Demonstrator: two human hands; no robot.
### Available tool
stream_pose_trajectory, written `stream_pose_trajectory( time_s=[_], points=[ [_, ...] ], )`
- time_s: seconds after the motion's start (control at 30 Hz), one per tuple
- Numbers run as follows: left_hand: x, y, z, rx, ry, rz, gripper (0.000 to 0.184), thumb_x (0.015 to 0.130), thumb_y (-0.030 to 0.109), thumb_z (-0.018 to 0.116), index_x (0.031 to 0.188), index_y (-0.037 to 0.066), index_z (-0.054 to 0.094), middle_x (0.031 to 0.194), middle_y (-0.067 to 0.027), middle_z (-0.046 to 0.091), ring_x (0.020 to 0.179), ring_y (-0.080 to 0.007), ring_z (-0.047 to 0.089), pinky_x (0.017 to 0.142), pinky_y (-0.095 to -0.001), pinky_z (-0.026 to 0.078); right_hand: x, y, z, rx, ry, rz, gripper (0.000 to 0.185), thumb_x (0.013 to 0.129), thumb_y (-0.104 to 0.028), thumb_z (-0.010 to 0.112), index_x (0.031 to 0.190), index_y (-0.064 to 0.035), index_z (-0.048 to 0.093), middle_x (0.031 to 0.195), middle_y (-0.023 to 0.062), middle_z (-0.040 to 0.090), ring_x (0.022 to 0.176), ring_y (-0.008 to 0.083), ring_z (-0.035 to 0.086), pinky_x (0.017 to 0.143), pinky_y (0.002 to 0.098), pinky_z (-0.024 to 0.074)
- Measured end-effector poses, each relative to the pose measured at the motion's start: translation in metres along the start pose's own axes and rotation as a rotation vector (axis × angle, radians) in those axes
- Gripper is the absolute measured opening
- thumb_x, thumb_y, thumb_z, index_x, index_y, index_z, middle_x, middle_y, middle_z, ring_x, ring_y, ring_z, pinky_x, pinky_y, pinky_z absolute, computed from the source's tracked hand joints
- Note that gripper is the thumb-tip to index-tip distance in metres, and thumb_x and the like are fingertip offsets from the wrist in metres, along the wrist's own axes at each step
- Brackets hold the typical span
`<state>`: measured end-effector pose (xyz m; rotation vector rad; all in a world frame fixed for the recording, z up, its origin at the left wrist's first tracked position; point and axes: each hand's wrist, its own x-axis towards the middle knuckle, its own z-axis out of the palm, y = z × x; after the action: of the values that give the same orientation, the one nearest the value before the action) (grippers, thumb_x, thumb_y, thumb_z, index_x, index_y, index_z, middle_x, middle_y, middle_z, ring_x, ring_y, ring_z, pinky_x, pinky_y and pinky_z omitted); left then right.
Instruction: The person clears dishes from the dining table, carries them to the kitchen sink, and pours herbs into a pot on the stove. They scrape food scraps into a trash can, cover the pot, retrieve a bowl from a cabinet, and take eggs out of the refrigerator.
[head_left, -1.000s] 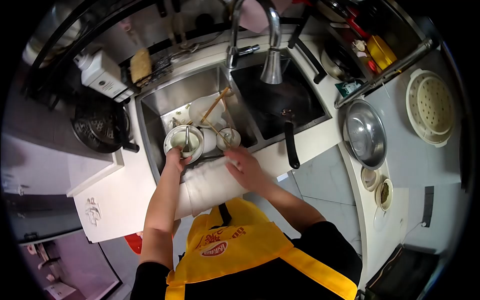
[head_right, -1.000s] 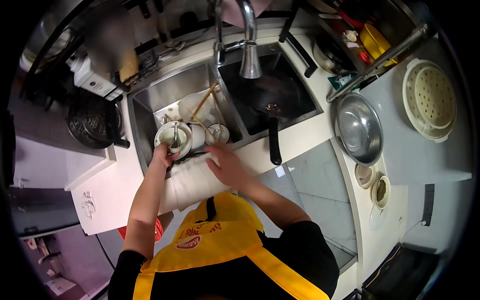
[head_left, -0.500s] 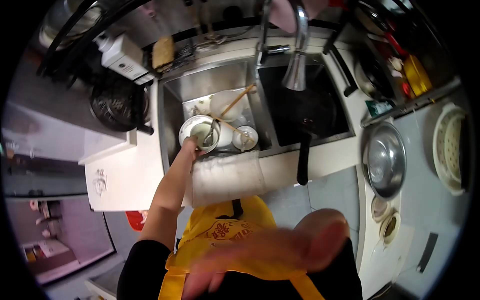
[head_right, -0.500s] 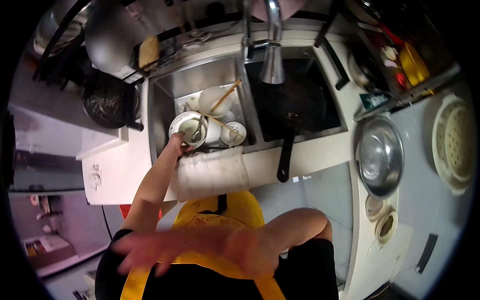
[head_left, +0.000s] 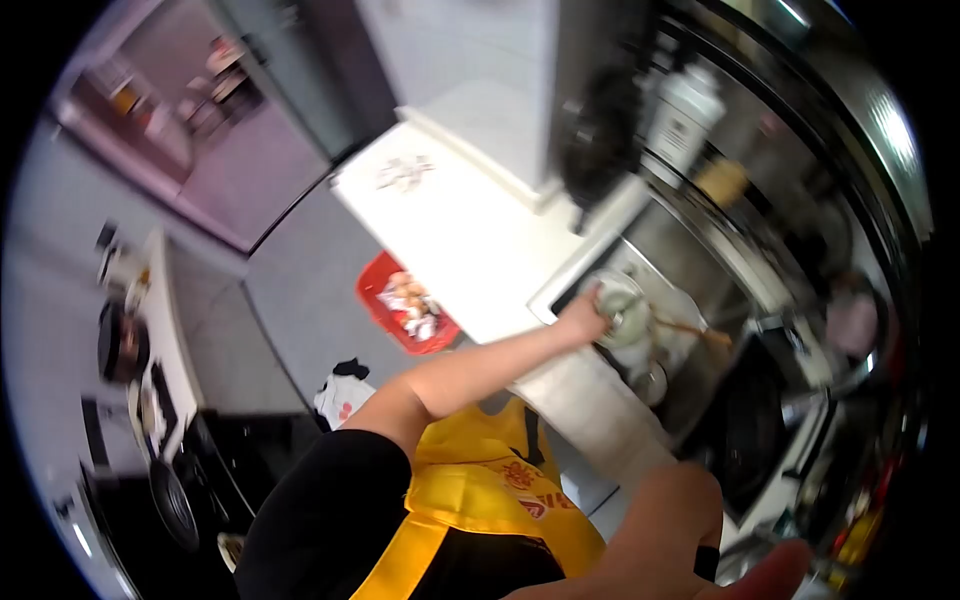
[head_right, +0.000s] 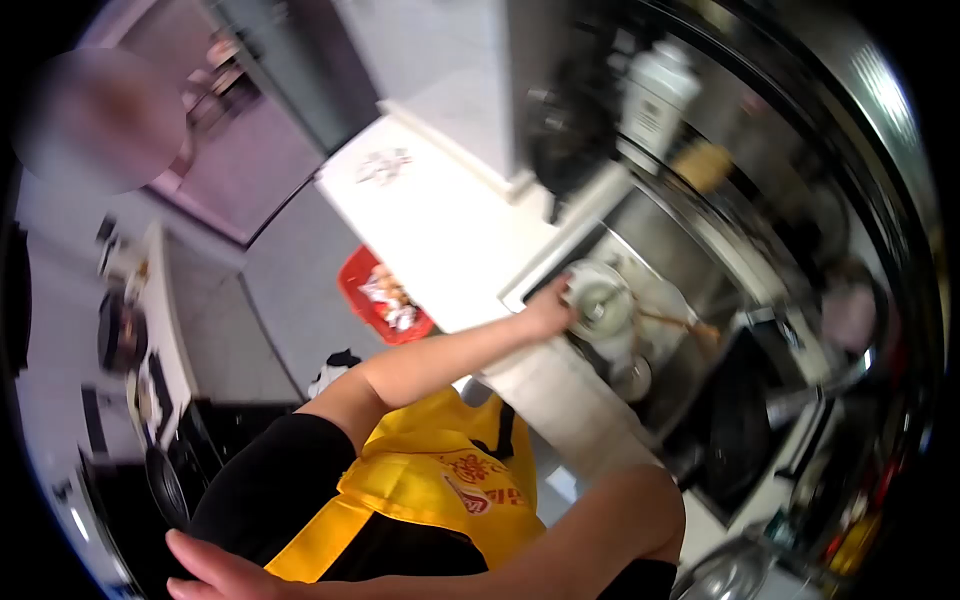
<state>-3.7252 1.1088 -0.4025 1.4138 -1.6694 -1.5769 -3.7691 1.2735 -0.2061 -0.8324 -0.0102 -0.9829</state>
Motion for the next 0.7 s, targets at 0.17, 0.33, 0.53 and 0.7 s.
stream_pose_trajectory(
  time_s=[0.17,0.33,0.53,0.7],
  points=[
    [-0.094,0.007,-0.104,-0.221,-0.026,-0.002,0.070,0.081,0.006,0.054,0.146,0.005,0.027,0.129,-0.0125,0.045,0.104,-0.0180,0.049,0.088,-0.0275,0.044,0.071,0.047,0.022,0.067,-0.110,0.164,0.049,0.101,-0.032,0.035,0.136,0.0008,0.041,0.134,0.0157,0.047,0.122,0.0233,0.047,0.100,0.0341,0.0382],
    [-0.117,-0.046,-0.173,-0.348,-0.060,0.111,0.065,0.085,0.010,0.053,0.144,0.004,0.028,0.137,-0.0121,0.044,0.117,-0.0224,0.049,0.094,-0.0336,0.044,0.149,0.080,0.041,0.014,-0.049,0.166,0.046,0.101,-0.028,0.035,0.137,0.0011,0.040,0.138,0.0166,0.045,0.126,0.0247,0.045,0.104,0.0353,0.0366],
    [-0.191,-0.052,-0.228,-0.412,-0.020,0.070,0.024,0.097,0.018,0.050,0.114,0.002,0.057,0.090,-0.0014,0.059,0.078,-0.0094,0.055,0.065,-0.0224,0.046,0.104,0.062,0.070,-0.275,0.577,0.068,0.037,0.102,-0.020,0.035,0.131,0.0005,0.047,0.133,0.0165,0.051,0.122,0.0240,0.051,0.104,0.0358,0.0400],
    [-0.144,-0.039,-0.200,-0.412,-0.236,0.065,0.022,0.096,0.020,0.054,0.092,0.002,0.066,0.066,0.0031,0.052,0.057,-0.0042,0.041,0.051,-0.0189,0.033,0.009,0.051,0.066,-0.465,1.127,-0.059,0.027,0.099,-0.022,0.045,0.117,-0.0035,0.056,0.099,0.0083,0.064,0.086,0.0152,0.062,0.073,0.0264,0.0498]
  ],
)
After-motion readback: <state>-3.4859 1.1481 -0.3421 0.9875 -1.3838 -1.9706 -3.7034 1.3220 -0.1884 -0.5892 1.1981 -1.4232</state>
